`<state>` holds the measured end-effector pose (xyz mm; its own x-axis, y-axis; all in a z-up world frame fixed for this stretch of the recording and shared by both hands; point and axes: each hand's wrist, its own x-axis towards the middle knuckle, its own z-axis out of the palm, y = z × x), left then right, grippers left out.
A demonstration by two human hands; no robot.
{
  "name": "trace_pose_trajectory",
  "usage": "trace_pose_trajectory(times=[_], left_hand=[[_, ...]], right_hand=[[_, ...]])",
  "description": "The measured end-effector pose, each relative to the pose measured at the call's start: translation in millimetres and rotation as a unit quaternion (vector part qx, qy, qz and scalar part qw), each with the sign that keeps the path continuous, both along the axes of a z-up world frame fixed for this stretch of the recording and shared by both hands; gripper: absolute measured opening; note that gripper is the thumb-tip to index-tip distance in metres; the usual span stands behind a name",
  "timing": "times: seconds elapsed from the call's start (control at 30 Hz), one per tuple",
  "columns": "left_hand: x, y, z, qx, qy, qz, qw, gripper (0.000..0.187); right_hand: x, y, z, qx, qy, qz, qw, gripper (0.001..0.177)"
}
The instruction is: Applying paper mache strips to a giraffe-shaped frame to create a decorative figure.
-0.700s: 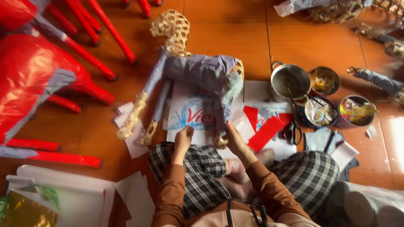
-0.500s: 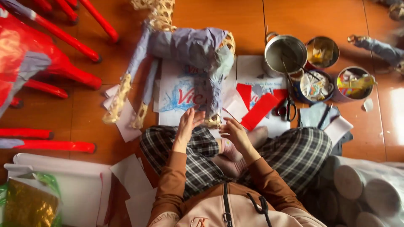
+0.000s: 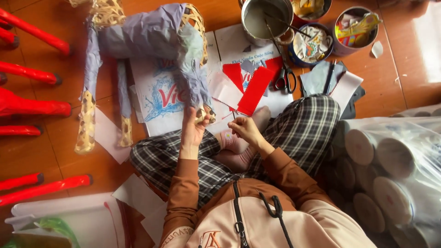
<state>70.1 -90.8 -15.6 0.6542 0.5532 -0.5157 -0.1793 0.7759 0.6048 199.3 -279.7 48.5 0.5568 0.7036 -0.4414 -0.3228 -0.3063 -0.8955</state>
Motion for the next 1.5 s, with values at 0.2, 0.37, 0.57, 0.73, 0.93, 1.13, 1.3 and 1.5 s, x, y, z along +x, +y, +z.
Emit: trace_pose_trajectory(times=[0.2,0.37,0.57,0.73,0.93,1.13,1.3,1.5], left_hand=[[-18.3,-4.1,88.4,-0.092,-0.046,0.018,0.995,0.065],[-67.3,20.3,6.6,-0.097,0.052,0.102,0.989,0.039],[-34.7,3.2,18.5,0.070,0.157,0.050,0.984,0.027],[-11.7,9.9,35.4,0.141,0.149,0.001,0.979,0.048],[30.9,29.7,94.8,0.212,0.165,-0.129,0.954,0.101],[53.5,23.2,138.1,0.140,0.110,-0.062,0.982,0.078],[51.9,19.4,136.9,0.131,0.038,-0.038,0.990,0.056],[36.4,14.5,108.4,0.127,0.020,-0.042,0.991,0.052]], right_hand=[[-4.2,1.1,-21.8,-0.049,-0.056,0.062,0.995,0.024],[-12.7,-0.3,-53.0,-0.166,-0.165,0.222,0.946,0.021],[-17.3,24.4,-45.9,-0.155,-0.198,0.208,0.945,0.027],[-23.8,64.2,-51.1,-0.110,-0.119,0.108,0.981,0.074],[-39.9,86.5,-71.9,-0.155,-0.166,0.071,0.971,0.059],[-21.9,88.8,-111.2,-0.129,-0.075,0.042,0.988,0.052],[-29.6,83.1,-13.8,0.094,0.339,-0.088,0.932,0.037],[-26.9,79.7,-64.6,0.161,0.393,-0.036,0.905,0.039]])
